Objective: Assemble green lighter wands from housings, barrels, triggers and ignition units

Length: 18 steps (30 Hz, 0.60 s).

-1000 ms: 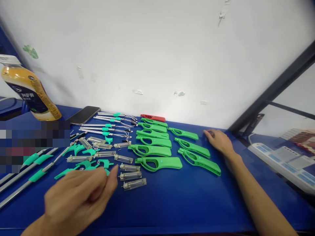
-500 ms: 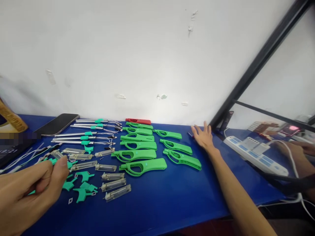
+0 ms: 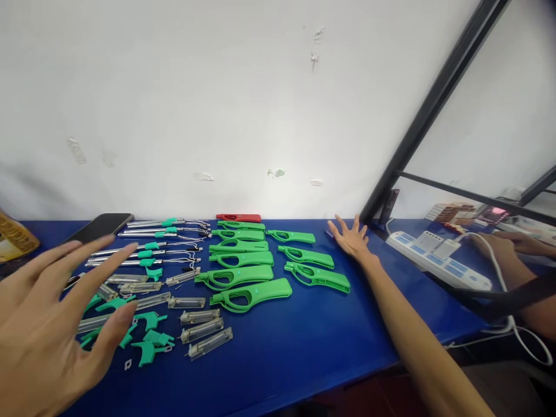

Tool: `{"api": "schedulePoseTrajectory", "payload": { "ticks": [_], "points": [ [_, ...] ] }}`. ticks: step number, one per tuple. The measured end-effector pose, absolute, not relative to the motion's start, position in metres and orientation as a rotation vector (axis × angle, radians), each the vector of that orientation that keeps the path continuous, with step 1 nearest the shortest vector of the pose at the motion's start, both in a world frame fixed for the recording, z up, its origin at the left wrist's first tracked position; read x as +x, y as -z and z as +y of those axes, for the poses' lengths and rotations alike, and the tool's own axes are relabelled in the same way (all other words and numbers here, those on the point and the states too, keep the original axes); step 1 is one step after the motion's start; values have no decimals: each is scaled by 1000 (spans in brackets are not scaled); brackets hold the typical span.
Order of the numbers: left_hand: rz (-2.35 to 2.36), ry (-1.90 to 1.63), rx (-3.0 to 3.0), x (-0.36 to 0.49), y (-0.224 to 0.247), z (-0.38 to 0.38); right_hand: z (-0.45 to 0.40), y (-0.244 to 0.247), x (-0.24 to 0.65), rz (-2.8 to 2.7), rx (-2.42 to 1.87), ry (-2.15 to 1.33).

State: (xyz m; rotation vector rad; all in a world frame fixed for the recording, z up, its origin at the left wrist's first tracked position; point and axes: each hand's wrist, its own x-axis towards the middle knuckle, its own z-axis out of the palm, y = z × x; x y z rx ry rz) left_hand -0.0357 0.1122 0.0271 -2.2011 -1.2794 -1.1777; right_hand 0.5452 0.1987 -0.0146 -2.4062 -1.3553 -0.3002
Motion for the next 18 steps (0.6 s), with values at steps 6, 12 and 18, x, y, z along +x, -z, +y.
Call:
{"api": "schedulePoseTrajectory", "payload": {
  "ticks": [6, 12, 18],
  "points": [
    [-1367, 1070, -2189, -16, -35, 112, 201, 16, 546, -1351, -2403, 277],
    [-1401, 951, -2159, -31, -17, 118, 202, 19, 552, -1354, -2382, 291],
    [-1401, 871, -2173, -34, -17, 119, 203, 24, 557, -1353, -2379, 289]
  ]
}}
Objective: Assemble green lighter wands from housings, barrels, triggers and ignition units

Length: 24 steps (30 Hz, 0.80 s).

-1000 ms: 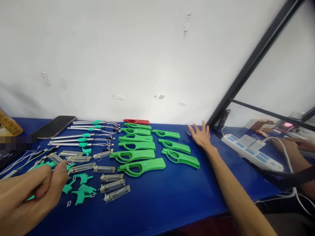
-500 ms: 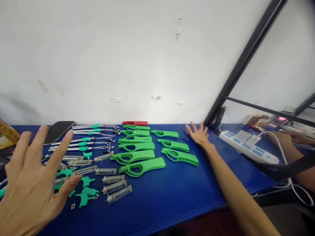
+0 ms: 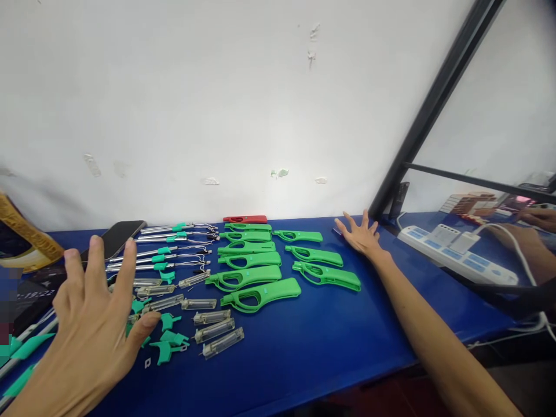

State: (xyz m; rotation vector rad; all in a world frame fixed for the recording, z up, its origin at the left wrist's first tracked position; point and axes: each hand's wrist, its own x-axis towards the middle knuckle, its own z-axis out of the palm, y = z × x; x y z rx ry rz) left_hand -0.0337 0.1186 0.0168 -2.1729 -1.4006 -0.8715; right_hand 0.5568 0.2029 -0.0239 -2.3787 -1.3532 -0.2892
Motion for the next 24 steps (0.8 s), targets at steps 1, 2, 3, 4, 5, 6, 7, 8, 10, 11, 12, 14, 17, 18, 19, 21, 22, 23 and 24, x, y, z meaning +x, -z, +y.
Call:
{"api": "schedulePoseTrajectory", "payload": {
  "ticks": [1, 2, 3, 4, 5, 6, 7, 8, 10, 11, 12, 14, 17, 18, 19, 21, 22, 23, 24],
  "points": [
    [-1401, 856, -2177, -34, -17, 118, 203, 24, 557, -1356, -2379, 286],
    [-1403, 842, -2181, -34, -18, 118, 203, 24, 558, -1359, -2380, 284],
    [-1398, 828, -2186, -34, -18, 118, 203, 24, 558, -1362, -2382, 284],
    [-1391, 816, -2192, -35, -18, 118, 203, 24, 558, -1366, -2383, 284],
    [-1384, 810, -2197, -35, -18, 118, 203, 24, 558, -1369, -2384, 286],
    [-1381, 810, -2198, -34, -17, 117, 203, 24, 558, -1373, -2386, 290],
    [-1382, 808, -2201, -34, -17, 117, 203, 24, 558, -1375, -2387, 295],
    [-1385, 808, -2200, -33, -17, 117, 203, 23, 557, -1377, -2390, 301],
    [-1390, 811, -2204, -32, -17, 115, 203, 23, 556, -1382, -2396, 315],
    [-1395, 818, -2203, -31, -17, 114, 203, 23, 555, -1385, -2398, 323],
    [-1409, 828, -2202, -31, -18, 114, 203, 23, 554, -1391, -2399, 332],
    [-1444, 844, -2209, -31, -20, 113, 202, 22, 553, -1412, -2393, 355],
    [-1485, 817, -2248, -34, -22, 115, 203, 22, 551, -1464, -2364, 403],
    [-1468, 805, -2268, -35, -23, 116, 203, 21, 550, -1482, -2353, 421],
    [-1429, 805, -2288, -36, -23, 118, 203, 21, 550, -1500, -2343, 439],
    [-1323, 826, -2329, -37, -24, 121, 204, 21, 549, -1535, -2327, 476],
    [-1273, 841, -2348, -37, -25, 122, 205, 21, 550, -1552, -2319, 494],
    [-1233, 859, -2359, -36, -26, 122, 205, 20, 551, -1570, -2310, 514],
    [-1205, 878, -2362, -36, -27, 122, 205, 20, 552, -1589, -2299, 533]
  ]
}}
